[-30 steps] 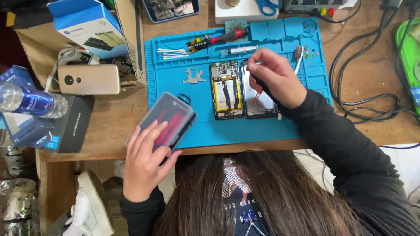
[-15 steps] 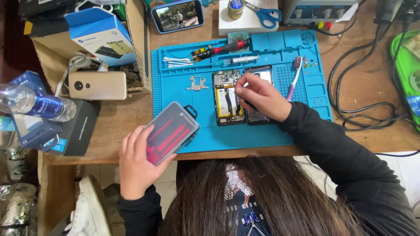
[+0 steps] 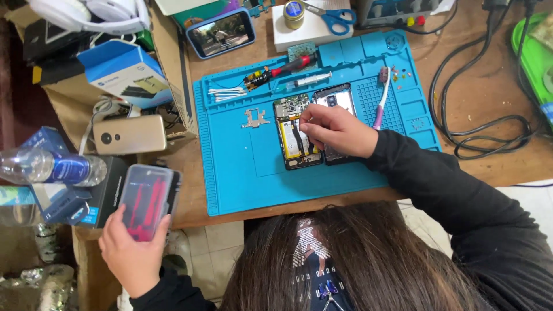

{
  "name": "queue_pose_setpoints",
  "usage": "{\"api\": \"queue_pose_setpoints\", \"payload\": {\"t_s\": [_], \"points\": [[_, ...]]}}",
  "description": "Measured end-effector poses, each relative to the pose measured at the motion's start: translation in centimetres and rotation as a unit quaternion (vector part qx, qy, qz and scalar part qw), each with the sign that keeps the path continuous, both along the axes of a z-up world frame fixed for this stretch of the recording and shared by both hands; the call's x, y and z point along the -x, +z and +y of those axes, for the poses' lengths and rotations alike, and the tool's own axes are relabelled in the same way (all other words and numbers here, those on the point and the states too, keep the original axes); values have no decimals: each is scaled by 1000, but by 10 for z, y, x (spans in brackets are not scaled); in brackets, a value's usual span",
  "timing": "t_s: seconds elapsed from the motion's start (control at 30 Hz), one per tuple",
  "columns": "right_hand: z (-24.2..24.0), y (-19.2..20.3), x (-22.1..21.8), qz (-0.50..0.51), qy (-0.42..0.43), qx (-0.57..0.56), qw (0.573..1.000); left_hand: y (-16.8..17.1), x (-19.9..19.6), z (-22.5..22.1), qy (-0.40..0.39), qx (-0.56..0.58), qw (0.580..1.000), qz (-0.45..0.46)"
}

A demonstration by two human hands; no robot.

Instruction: Disassembling and repairing a mobile phone using a screwdriver and handling internal components.

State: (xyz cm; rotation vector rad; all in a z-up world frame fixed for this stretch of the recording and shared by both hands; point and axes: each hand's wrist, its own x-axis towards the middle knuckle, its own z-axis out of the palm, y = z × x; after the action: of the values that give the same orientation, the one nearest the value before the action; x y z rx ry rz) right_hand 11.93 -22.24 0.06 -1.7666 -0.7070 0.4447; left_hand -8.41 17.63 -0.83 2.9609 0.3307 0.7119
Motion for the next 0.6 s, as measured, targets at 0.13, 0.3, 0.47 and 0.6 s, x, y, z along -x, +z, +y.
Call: {"api": "queue_pose_setpoints", "payload": {"t_s": [0.13, 0.3, 0.47, 0.6], "points": [[-7, -2, -8, -19, -63, 33, 997, -6, -4, -8, 85, -3, 996, -32], [-23, 12, -15, -48, -141, -50, 988, -13, -20, -28, 78, -70, 990, -99], [-36, 6, -25, -118, -179, -32, 976, 6, -46, -61, 23, -85, 985, -148], [-42, -4, -30, -256, -171, 55, 950, 37, -76, -84, -153, 69, 972, -165]]}}
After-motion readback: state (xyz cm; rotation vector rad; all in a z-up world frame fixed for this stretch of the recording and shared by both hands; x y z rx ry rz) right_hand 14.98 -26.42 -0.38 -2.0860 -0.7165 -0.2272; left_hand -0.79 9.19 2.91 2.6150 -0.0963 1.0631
